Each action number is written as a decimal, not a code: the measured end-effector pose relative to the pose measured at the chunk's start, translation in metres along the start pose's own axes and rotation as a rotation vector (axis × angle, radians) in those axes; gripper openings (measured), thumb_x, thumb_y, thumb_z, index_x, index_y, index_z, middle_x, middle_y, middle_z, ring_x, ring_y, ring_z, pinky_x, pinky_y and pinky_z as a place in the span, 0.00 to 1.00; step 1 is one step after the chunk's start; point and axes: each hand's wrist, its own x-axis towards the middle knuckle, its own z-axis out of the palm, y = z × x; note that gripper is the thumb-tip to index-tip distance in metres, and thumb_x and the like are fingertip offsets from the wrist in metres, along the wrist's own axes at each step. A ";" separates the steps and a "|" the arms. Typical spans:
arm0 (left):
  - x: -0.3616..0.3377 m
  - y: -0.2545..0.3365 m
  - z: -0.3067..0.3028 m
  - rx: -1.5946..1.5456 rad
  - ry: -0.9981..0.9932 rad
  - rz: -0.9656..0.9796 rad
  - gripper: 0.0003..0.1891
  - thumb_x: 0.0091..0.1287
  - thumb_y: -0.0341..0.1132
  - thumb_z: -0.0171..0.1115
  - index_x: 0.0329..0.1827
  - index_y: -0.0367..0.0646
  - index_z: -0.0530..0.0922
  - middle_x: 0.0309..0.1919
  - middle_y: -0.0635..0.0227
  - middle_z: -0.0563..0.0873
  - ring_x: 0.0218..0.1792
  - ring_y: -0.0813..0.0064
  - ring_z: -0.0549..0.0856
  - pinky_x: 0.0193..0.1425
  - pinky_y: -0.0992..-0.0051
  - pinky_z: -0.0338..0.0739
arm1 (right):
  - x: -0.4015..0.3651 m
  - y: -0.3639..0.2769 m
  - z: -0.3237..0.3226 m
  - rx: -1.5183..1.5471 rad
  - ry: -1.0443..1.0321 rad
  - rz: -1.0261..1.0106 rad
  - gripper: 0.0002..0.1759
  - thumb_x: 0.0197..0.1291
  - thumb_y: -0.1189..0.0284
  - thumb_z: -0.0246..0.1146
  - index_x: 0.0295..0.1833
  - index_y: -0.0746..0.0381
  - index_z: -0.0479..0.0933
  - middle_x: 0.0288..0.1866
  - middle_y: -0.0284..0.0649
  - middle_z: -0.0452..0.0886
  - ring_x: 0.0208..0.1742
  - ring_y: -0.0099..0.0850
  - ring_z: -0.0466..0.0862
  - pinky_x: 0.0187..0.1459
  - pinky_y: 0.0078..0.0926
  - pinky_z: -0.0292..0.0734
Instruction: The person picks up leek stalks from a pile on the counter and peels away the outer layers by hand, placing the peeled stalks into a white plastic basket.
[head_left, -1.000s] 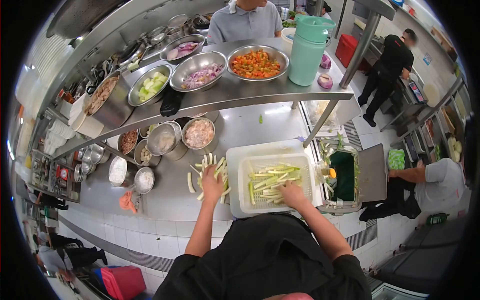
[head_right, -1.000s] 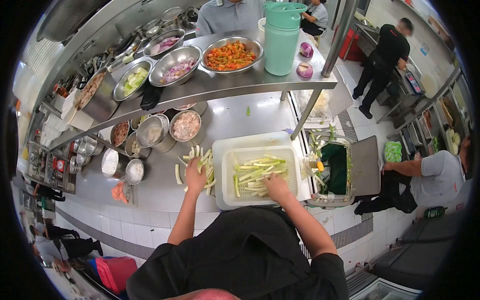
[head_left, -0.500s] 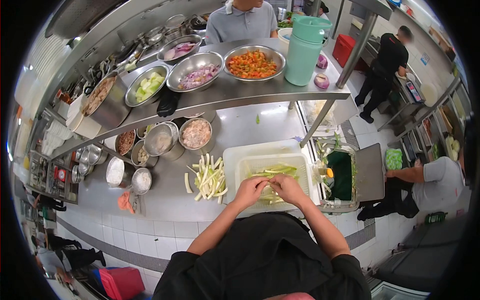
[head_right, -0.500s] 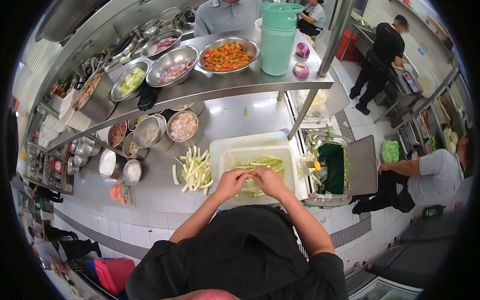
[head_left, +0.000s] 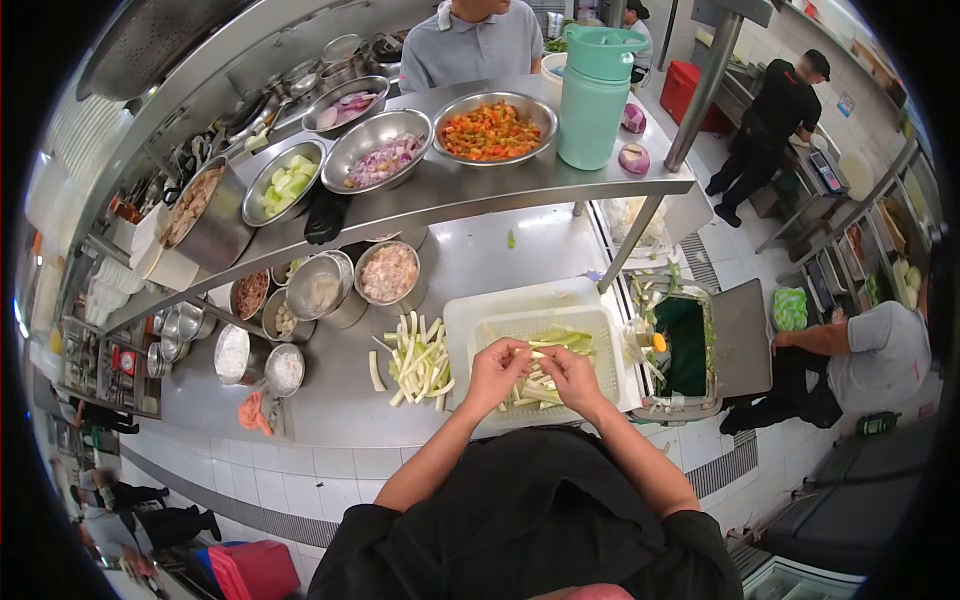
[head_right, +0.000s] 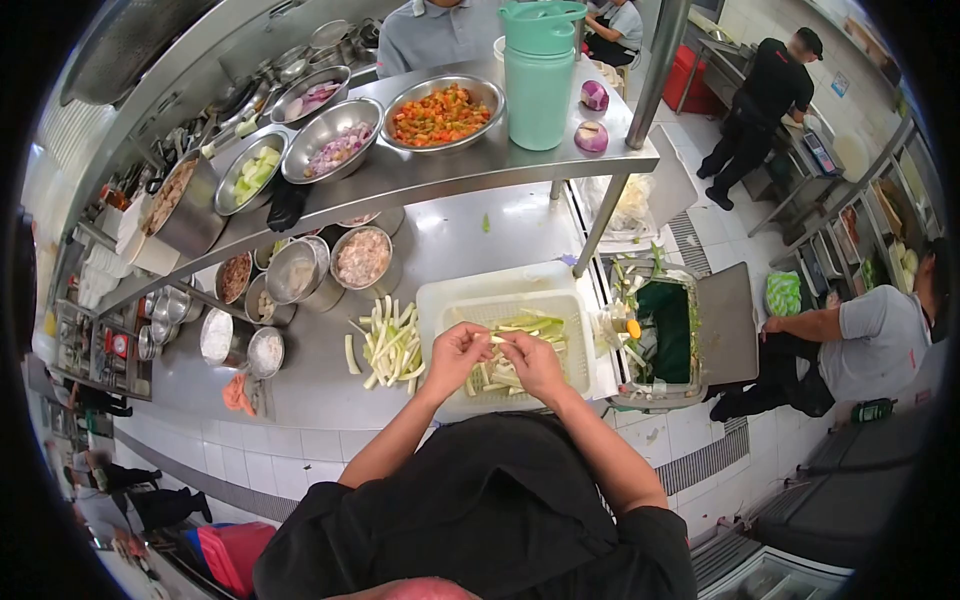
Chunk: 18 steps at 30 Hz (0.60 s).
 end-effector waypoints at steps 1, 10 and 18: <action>0.000 -0.001 0.000 0.001 0.002 -0.002 0.09 0.79 0.31 0.62 0.53 0.34 0.82 0.34 0.70 0.88 0.34 0.82 0.87 0.40 0.80 0.83 | 0.000 0.004 0.001 0.082 0.001 0.051 0.12 0.72 0.66 0.66 0.52 0.62 0.84 0.35 0.44 0.87 0.35 0.37 0.87 0.38 0.33 0.80; -0.003 0.018 0.000 0.414 0.115 0.219 0.16 0.74 0.28 0.65 0.63 0.37 0.81 0.41 0.64 0.90 0.44 0.72 0.89 0.46 0.70 0.83 | 0.010 0.015 -0.020 0.561 0.077 0.286 0.15 0.83 0.63 0.52 0.53 0.62 0.78 0.28 0.28 0.76 0.27 0.17 0.71 0.31 0.18 0.66; 0.012 0.039 0.007 -0.063 -0.150 0.108 0.12 0.81 0.34 0.58 0.61 0.38 0.76 0.51 0.61 0.88 0.52 0.74 0.86 0.60 0.69 0.81 | 0.007 -0.042 -0.026 0.757 -0.154 0.313 0.14 0.82 0.68 0.54 0.61 0.64 0.78 0.31 0.29 0.78 0.29 0.17 0.72 0.32 0.17 0.69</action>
